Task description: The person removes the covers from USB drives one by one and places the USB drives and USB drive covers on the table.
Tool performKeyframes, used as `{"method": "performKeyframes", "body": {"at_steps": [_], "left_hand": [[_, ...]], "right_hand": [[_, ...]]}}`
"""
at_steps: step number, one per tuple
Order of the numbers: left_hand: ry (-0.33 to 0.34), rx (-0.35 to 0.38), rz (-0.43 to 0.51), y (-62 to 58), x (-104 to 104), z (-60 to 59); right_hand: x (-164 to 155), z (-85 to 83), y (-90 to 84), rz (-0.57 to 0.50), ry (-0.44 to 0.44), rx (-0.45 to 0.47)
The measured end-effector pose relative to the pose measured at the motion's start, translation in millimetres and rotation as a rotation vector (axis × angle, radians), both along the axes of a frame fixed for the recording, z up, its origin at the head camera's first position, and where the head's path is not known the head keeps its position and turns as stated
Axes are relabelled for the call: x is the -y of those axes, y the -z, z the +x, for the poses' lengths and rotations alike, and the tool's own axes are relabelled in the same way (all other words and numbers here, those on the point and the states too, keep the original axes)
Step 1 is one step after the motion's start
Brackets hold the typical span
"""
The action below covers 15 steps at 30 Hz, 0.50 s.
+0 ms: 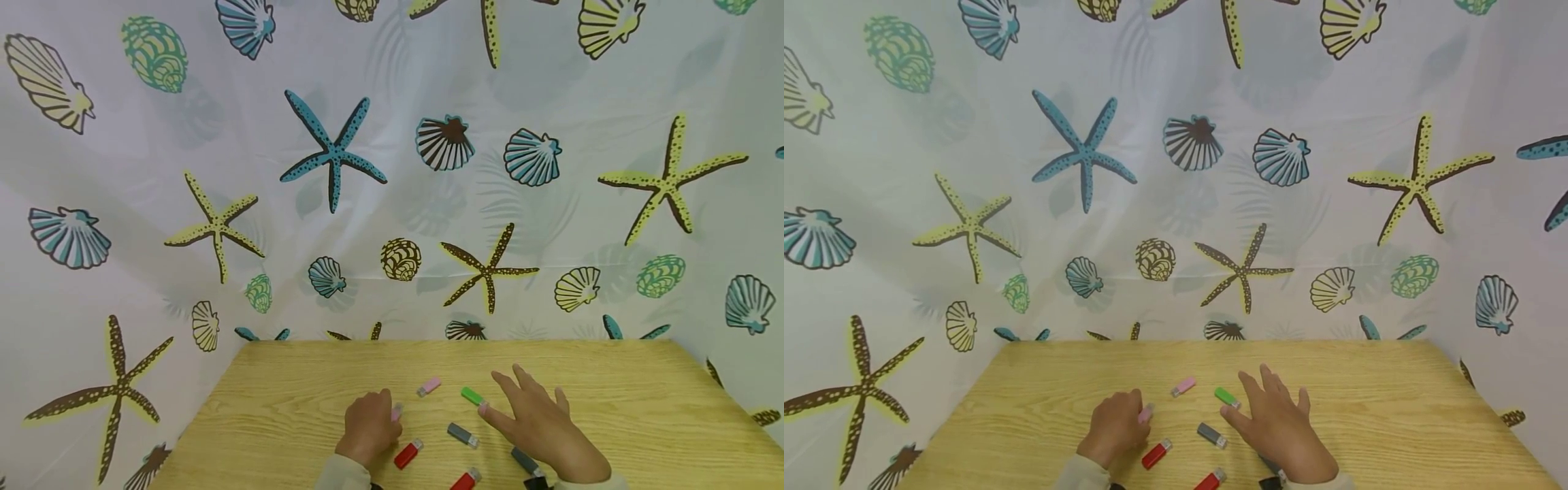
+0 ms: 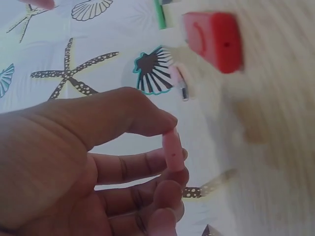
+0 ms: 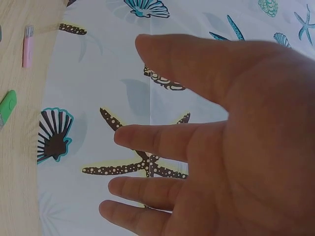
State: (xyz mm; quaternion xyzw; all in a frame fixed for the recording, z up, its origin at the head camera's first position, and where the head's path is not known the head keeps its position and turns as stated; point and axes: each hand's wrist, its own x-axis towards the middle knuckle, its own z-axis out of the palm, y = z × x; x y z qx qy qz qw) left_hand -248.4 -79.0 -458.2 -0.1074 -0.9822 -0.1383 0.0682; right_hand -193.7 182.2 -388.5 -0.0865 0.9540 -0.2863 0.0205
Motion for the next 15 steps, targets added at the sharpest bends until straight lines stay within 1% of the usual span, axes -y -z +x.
{"method": "performKeyframes", "body": {"at_steps": [8,15], "left_hand": [[0.068,-0.02,0.058,-12.9,-0.6,5.1],[0.131,-0.005,0.109,-30.6,-4.3,12.7]], "right_hand": [[0.3,0.6,0.1,-0.008,-0.019,0.007],[1.5,2.7,-1.0,-0.043,-0.053,-0.019]]}}
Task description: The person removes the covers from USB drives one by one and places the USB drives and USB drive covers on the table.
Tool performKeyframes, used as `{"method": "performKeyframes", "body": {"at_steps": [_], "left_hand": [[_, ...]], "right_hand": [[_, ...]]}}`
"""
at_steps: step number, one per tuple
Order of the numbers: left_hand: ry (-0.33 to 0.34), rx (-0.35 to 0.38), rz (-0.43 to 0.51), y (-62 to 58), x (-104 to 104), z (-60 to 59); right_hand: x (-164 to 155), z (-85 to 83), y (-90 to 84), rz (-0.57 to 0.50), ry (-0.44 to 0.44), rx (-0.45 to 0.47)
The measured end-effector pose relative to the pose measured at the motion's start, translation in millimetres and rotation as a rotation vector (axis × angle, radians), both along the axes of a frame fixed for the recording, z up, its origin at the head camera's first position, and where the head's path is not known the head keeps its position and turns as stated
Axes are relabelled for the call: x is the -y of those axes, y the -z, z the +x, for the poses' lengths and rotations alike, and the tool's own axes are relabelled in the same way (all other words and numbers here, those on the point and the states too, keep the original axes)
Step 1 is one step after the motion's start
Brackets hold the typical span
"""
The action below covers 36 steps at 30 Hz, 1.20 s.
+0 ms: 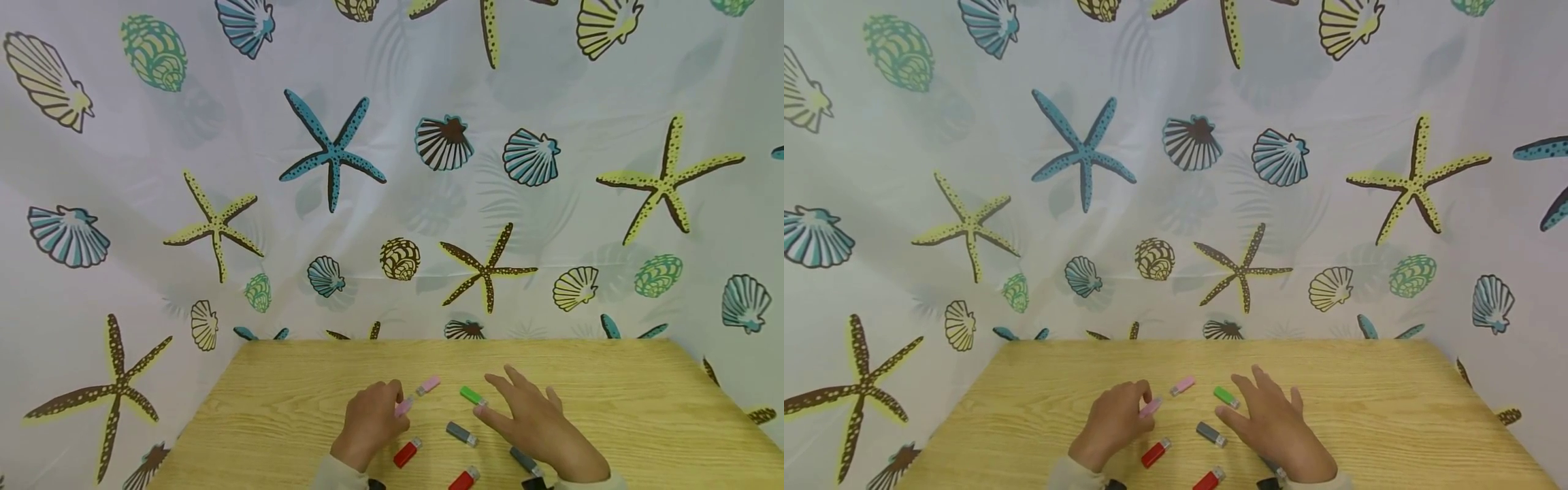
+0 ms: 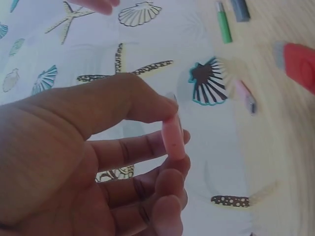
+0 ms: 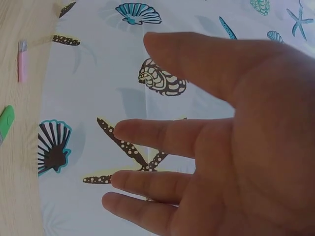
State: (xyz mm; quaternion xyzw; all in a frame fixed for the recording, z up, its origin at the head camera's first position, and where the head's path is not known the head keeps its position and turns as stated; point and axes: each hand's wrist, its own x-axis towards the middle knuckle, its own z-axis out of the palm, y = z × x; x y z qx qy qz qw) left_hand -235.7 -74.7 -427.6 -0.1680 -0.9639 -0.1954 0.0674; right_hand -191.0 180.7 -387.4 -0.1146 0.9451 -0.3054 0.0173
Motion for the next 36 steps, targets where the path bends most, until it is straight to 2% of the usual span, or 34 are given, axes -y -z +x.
{"method": "performKeyframes", "body": {"at_steps": [4,10,16,23,29,34,36], "left_hand": [[0.045,0.004,0.012,-8.9,-2.1,5.6],[0.137,0.047,0.078,-20.3,-4.6,14.2],[0.19,0.039,0.062,-32.2,-7.8,21.8],[0.247,0.038,0.058,-43.2,-9.3,28.9],[0.3,-0.001,0.038,-49.5,-9.2,35.6],[0.356,-0.012,0.028,-53.3,-8.8,42.6],[0.381,-0.021,0.025,-55.9,-9.1,45.8]], "right_hand": [[1.8,1.5,-1.8,-0.031,-0.019,-0.017],[5.2,3.2,-5.3,-0.107,-0.067,-0.016],[5.8,5.7,-4.5,-0.196,-0.096,-0.022],[5.9,3.5,-8.2,-0.235,-0.235,-0.019],[7.0,5.9,-11.7,-0.272,-0.274,0.035],[10.9,11.3,-13.0,-0.369,-0.404,0.139],[11.7,13.9,-13.7,-0.395,-0.427,0.172]]}}
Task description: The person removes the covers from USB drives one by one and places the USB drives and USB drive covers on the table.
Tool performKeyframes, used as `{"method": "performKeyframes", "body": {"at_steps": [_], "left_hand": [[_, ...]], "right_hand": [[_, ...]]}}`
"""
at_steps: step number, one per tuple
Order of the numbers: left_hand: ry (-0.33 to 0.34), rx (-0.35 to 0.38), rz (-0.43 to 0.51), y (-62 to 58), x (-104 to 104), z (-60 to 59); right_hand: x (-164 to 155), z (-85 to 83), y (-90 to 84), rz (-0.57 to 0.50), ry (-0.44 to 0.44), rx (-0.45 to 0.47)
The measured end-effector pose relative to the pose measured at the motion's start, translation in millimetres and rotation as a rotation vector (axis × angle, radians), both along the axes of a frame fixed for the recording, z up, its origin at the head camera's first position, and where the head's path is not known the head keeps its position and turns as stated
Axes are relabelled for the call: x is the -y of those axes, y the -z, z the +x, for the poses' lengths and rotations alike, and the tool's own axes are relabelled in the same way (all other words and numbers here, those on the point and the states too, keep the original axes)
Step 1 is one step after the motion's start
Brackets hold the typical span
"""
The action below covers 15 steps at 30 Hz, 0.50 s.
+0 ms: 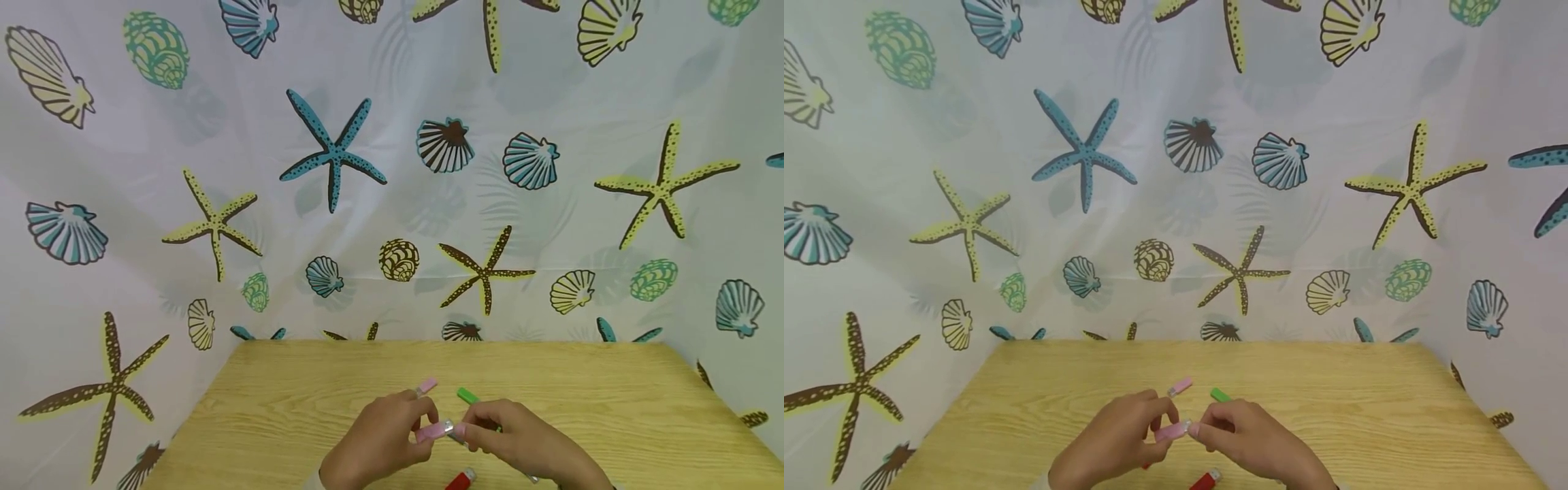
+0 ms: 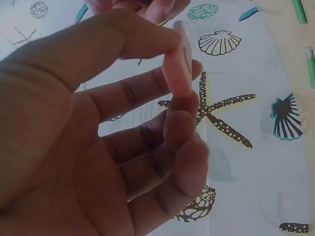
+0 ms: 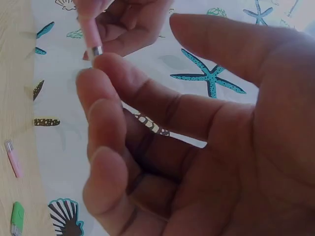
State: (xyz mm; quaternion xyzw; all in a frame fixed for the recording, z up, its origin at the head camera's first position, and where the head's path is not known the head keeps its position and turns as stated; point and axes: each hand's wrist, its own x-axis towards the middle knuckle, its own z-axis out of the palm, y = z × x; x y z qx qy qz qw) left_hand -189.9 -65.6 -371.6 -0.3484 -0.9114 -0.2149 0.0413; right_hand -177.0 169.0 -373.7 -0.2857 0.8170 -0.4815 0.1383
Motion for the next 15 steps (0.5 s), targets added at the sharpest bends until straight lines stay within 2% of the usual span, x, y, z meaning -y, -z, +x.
{"method": "performKeyframes", "body": {"at_steps": [6,11,15], "left_hand": [[0.044,0.007,0.022,-9.1,0.2,6.7],[0.099,-0.03,0.039,-13.8,0.6,9.9],[0.113,-0.063,0.051,-14.9,0.3,12.3]], "right_hand": [[0.0,1.9,-1.0,0.013,0.025,0.033],[1.0,-1.8,1.1,-0.042,-0.009,0.068],[3.2,-4.1,2.9,-0.099,-0.06,0.078]]}}
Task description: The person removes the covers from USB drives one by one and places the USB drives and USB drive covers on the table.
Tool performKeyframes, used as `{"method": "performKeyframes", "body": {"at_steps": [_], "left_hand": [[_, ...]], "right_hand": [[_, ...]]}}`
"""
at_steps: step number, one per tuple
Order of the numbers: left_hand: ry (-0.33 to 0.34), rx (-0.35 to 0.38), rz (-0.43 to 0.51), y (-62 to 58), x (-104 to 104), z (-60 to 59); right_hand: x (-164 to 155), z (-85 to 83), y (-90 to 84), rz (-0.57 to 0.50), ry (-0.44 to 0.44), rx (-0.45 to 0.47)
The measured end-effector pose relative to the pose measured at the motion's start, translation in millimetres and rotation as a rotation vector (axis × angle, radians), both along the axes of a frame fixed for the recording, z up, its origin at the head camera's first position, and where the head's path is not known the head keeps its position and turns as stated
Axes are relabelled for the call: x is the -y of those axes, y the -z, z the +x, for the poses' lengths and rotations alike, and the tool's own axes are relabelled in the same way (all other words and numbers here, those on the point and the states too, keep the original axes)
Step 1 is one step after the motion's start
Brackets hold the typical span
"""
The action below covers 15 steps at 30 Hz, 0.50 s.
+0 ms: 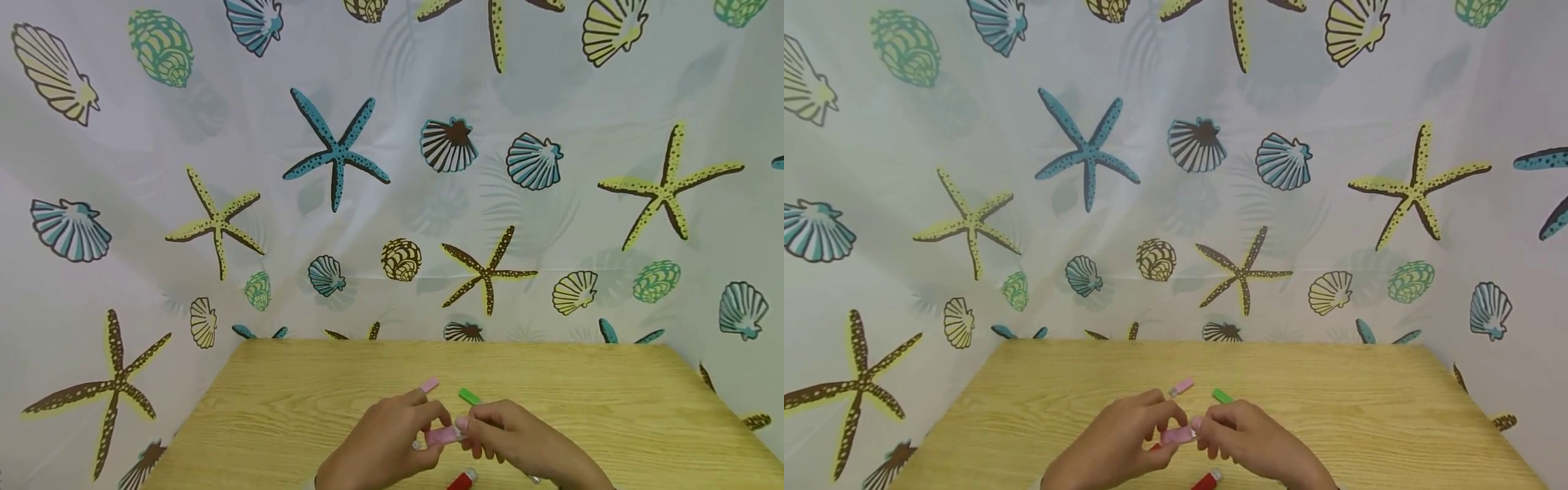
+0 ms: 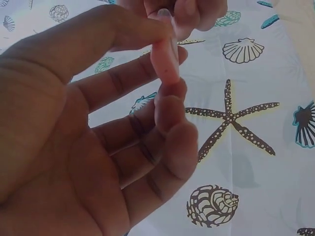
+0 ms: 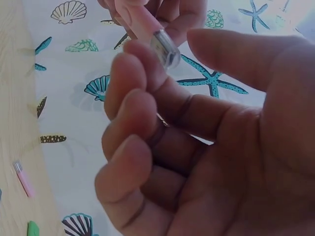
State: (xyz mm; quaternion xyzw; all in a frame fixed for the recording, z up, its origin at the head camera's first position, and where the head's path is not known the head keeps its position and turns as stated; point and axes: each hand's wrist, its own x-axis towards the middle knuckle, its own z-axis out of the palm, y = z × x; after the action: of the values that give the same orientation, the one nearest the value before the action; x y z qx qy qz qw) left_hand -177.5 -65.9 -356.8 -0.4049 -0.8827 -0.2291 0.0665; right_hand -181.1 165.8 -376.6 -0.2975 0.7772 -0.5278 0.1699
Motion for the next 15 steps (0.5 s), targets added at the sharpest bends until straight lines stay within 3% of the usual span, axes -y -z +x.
{"method": "performKeyframes", "body": {"at_steps": [9,15], "left_hand": [[0.069,-0.065,0.049,1.1,-0.4,0.2],[0.074,-0.011,0.103,1.1,-2.1,0.1]], "right_hand": [[0.7,1.6,1.1,-0.112,-0.082,0.094],[2.1,1.9,-1.7,-0.133,-0.107,0.075]]}}
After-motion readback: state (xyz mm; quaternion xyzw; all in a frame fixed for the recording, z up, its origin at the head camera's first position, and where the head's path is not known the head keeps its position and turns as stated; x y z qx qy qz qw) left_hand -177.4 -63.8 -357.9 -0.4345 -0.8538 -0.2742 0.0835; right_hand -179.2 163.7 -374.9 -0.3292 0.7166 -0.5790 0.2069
